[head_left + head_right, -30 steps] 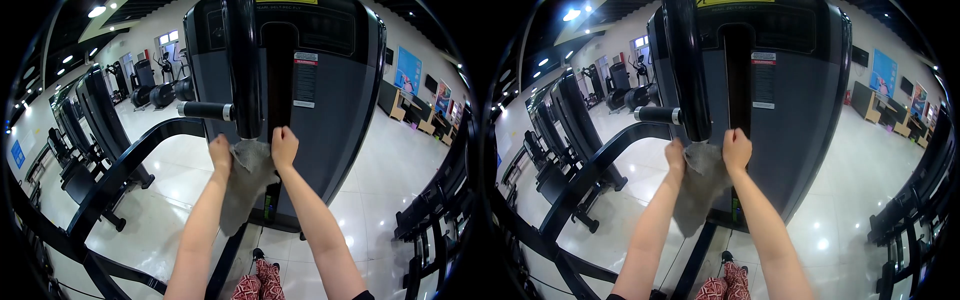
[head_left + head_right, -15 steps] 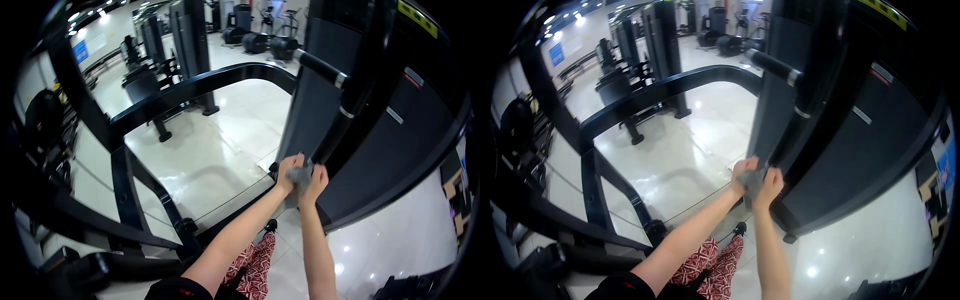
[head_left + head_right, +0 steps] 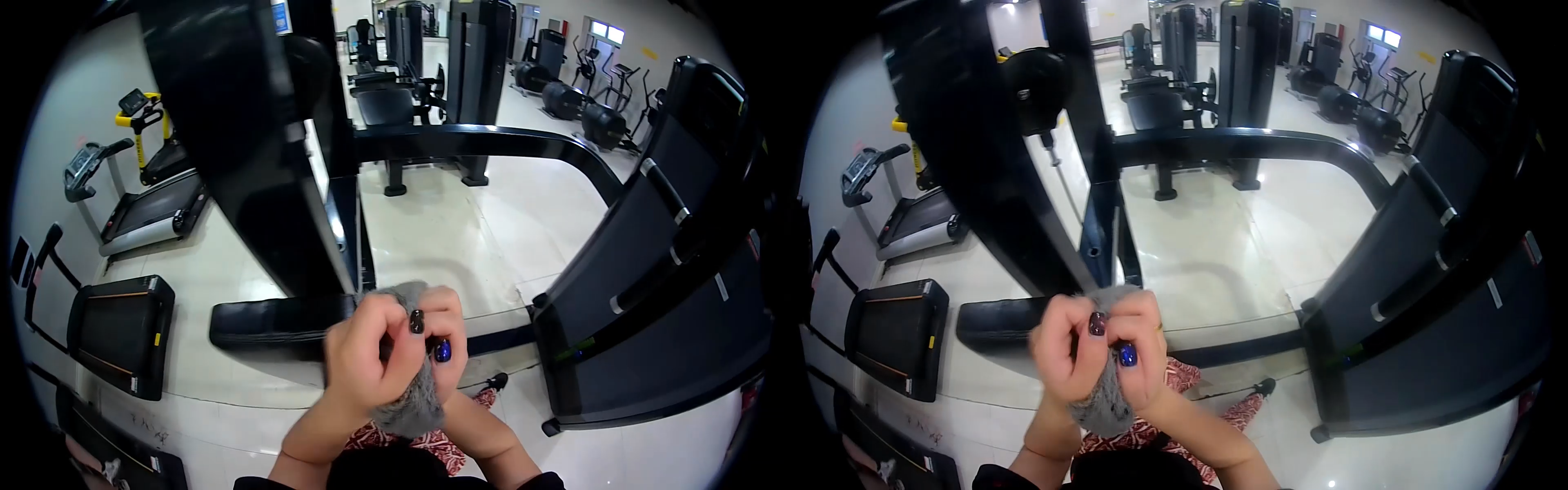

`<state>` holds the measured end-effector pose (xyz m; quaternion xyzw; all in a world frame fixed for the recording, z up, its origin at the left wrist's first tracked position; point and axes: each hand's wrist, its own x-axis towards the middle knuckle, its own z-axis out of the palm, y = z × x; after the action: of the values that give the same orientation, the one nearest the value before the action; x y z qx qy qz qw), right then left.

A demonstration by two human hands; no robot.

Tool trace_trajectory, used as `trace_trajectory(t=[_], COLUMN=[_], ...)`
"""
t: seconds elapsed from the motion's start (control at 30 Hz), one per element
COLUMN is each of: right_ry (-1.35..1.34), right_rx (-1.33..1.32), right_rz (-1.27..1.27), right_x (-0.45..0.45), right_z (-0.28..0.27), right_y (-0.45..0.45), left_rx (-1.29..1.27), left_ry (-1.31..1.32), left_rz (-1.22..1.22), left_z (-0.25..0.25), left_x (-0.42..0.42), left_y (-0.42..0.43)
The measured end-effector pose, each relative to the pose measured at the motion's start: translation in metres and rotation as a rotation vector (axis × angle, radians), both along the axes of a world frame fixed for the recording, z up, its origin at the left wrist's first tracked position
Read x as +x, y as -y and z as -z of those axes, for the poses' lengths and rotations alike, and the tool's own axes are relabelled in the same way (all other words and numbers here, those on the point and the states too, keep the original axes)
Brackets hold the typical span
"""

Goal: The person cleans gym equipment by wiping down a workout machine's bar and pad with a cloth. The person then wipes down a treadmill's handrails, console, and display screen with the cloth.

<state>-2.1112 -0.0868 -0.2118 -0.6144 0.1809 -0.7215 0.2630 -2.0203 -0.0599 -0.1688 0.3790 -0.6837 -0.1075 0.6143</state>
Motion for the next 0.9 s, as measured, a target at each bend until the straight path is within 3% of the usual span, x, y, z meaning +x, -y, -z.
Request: trace_trajectory(t=[0.07, 0.13, 0.17, 0.27, 0.4, 0.47, 0.5, 0.6, 0.73, 0.8, 0.87, 0.9], right_ry=[-0.219, -0.418, -0.666, -0.817, -0.920, -0.931, -0.967, -1.048, -1.096, -1.273, -1.302, -1.221], right_rx=[-0.079, -0.210, -0.159, -0.240, -0.235, -0.239, -0.211, -0.178, -0.091, 0.230, 0.286, 0.258], right_rz=[0.080, 0.139, 0.175, 0.447, 0.506, 0.540, 0.514, 0.478, 0.391, 0.164, 0.129, 0.185], right_x=[0.022, 0.051, 0.058, 0.076, 0.079, 0.089, 0.095, 0.101, 0.087, 0.077, 0.076, 0.080], right_z=[-0.024, -0.026, -0.033, -0.030, -0.037, -0.038, -0.038, -0.042, -0.053, -0.069, -0.076, -0.068], right_y=[-0.004, -0.008, -0.019, -0.020, -0.023, -0.021, -0.021, -0.015, -0.001, 0.007, 0.011, 0.014], left_rx=[-0.163, -0.210, -0.151, 0.101, 0.128, 0.056, 0.055, 0.146, 0.248, 0.247, 0.533, 0.529], left_ry=[0.182, 0.091, 0.188, 0.350, 0.102, -0.012, -0.009, 0.497, 0.469, 0.507, 0.533, 0.551], left_rz=[-0.243, -0.376, -0.478, -0.653, -0.619, -0.324, -0.317, -0.097, -0.111, -0.121, -0.173, -0.156], left_z=[-0.027, -0.039, -0.051, -0.040, -0.021, -0.010, -0.010, -0.012, -0.015, -0.020, -0.031, -0.033], left_x=[0.040, 0.068, 0.078, 0.128, 0.177, 0.185, 0.181, 0.160, 0.161, 0.159, 0.158, 0.158], left_y=[-0.022, -0.034, -0.025, 0.015, 0.012, -0.004, -0.012, -0.018, -0.010, -0.004, 0.004, 0.011])
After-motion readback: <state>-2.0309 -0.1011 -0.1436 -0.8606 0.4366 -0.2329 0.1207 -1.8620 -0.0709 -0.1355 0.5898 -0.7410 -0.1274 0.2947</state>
